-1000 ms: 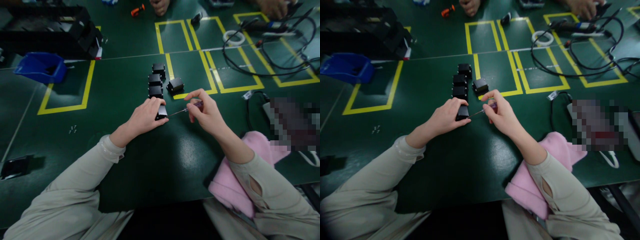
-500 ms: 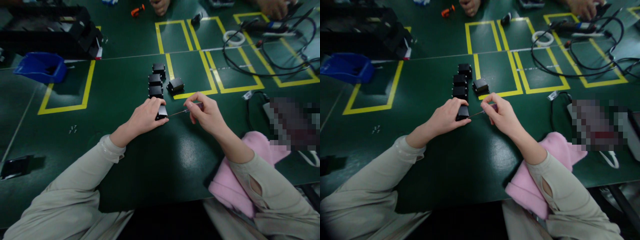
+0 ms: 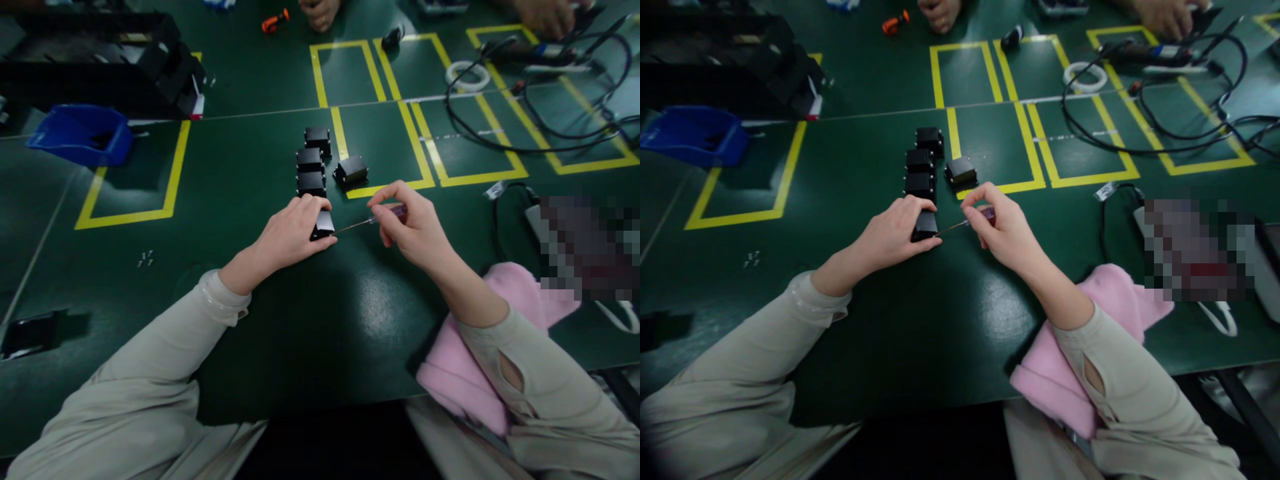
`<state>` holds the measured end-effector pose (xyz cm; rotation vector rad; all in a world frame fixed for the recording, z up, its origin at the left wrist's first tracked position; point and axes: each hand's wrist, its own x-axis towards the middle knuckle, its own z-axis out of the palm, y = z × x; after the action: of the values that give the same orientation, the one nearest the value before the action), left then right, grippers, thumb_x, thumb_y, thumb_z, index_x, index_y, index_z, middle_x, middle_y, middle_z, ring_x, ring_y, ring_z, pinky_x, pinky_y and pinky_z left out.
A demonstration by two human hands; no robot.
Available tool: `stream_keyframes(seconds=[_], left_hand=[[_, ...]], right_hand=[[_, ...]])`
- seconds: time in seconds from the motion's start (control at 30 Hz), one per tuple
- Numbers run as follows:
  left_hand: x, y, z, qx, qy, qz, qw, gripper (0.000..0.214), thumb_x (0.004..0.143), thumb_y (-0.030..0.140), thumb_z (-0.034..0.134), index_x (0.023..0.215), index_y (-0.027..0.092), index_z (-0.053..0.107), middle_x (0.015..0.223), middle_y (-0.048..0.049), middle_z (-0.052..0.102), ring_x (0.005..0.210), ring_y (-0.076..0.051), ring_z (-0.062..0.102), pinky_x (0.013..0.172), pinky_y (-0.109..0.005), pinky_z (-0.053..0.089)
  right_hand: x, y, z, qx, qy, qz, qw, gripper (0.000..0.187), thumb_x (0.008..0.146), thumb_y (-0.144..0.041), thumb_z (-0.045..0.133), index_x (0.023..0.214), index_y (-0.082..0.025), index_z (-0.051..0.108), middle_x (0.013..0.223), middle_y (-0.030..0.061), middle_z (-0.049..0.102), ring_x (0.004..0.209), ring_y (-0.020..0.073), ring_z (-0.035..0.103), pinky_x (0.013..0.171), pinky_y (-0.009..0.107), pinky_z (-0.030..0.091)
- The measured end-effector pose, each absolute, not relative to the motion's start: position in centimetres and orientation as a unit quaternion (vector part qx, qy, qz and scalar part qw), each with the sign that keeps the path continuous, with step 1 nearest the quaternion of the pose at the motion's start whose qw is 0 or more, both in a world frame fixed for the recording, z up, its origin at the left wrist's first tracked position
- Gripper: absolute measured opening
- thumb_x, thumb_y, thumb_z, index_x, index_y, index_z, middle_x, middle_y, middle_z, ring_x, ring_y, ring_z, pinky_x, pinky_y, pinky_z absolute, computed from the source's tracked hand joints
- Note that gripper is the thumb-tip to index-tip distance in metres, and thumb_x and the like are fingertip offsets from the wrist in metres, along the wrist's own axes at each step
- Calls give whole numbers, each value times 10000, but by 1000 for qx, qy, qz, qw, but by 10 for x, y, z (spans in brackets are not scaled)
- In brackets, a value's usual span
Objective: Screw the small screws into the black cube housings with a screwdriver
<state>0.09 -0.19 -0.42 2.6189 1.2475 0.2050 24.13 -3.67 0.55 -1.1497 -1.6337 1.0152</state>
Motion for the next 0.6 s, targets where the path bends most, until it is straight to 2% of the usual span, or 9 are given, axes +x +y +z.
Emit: stream_keyframes(seconds=[0.1, 0.3, 0.4, 0.47, 0.6], left_hand=[[1, -2, -5, 894, 426, 73, 115, 513, 929, 480, 633, 1311, 185, 462, 1284, -123, 585, 1118, -293, 571, 867, -414, 521], [1, -2, -6, 894, 427, 72, 113, 528, 926, 490, 637, 1318, 185, 459, 1291, -119, 582, 1126, -295, 572, 863, -408, 521], [1, -2, -5, 894, 428, 70, 112, 524, 923, 486, 644, 1312, 186, 462, 1292, -115, 584, 1132, -294, 573, 882, -412, 519], [1, -2, -5, 894, 428, 70, 112, 524, 923, 484, 649, 1310, 183, 464, 1291, -116, 585, 1135, -294, 574, 889, -414, 519], [1, -2, -4, 894, 430, 69, 111, 533, 927, 486, 647, 1320, 177, 462, 1291, -117, 585, 1122, -290, 579, 861, -406, 523]], right_hand=[[241, -37, 5, -450, -651, 417, 447, 92, 954, -252, 610, 1009, -240, 537, 575, -99, 503, 422, 82, 509, 458, 252, 366], [241, -36, 6, -469, -659, 402, 430, 168, 970, -341, 604, 865, -219, 555, 465, -103, 462, 364, 69, 468, 406, 228, 299], [241, -36, 6, -454, -654, 414, 441, 74, 958, -272, 602, 941, -224, 549, 507, -105, 484, 378, 74, 482, 413, 229, 325], [241, -36, 5, -445, -650, 418, 451, 80, 946, -236, 607, 989, -232, 540, 544, -105, 500, 402, 75, 500, 437, 231, 360], [241, -36, 6, -457, -657, 406, 442, 114, 960, -302, 609, 898, -225, 553, 489, -105, 479, 383, 71, 491, 420, 224, 332]])
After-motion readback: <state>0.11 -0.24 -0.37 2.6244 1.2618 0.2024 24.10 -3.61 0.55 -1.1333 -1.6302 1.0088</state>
